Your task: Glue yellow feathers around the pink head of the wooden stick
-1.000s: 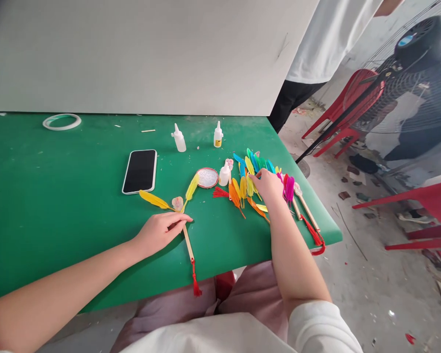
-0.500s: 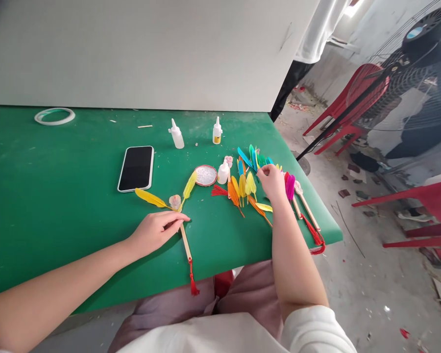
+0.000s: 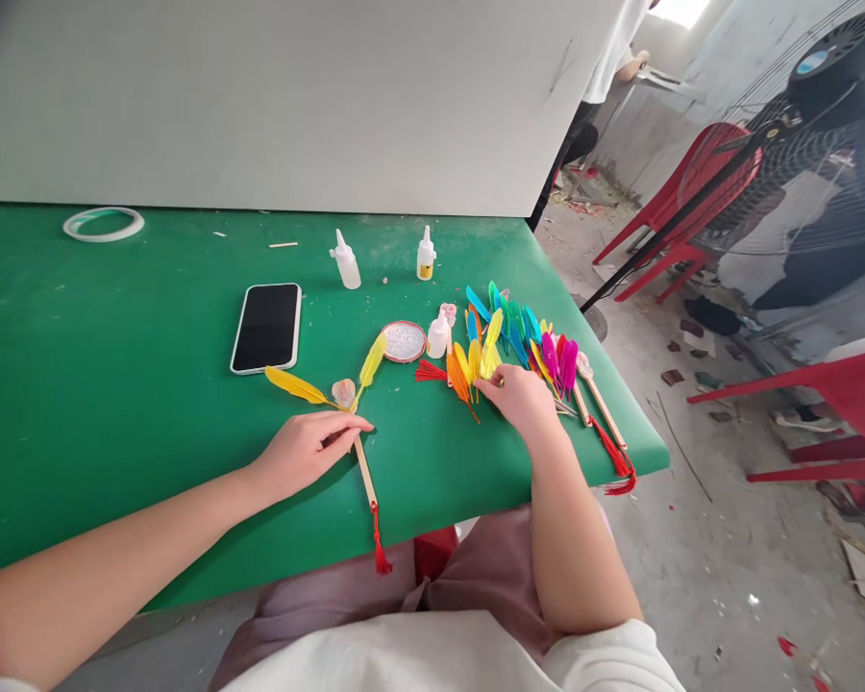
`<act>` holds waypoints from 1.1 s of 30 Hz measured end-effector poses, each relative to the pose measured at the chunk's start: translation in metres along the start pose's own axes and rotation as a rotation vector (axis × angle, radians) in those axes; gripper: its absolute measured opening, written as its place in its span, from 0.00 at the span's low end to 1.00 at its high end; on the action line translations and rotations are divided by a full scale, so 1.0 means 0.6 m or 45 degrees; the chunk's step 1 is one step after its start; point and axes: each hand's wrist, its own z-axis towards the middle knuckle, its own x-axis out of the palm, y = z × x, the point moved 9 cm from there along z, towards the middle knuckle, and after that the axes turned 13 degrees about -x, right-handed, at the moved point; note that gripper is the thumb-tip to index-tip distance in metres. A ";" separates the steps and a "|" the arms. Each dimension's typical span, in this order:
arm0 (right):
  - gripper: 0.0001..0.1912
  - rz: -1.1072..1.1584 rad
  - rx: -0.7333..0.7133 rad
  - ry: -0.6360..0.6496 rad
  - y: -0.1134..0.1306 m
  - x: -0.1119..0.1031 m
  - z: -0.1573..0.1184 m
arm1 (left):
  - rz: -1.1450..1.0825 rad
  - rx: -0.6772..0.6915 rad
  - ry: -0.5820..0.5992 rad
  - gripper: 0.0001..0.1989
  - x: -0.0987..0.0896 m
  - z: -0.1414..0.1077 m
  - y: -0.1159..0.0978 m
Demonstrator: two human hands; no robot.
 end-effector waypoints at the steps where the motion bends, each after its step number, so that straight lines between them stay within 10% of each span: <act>1: 0.14 -0.033 -0.013 0.038 0.004 0.006 0.000 | 0.000 -0.005 0.000 0.13 0.000 0.000 0.001; 12: 0.05 0.119 -0.061 0.103 0.023 -0.002 -0.019 | -0.011 -0.027 0.016 0.13 0.002 -0.001 0.002; 23: 0.14 0.341 0.081 -0.234 -0.030 -0.042 -0.031 | -0.008 -0.017 0.004 0.13 0.001 -0.001 0.001; 33: 0.17 0.506 -0.076 -0.168 0.026 -0.013 0.057 | -0.006 -0.024 0.002 0.13 0.001 0.000 0.001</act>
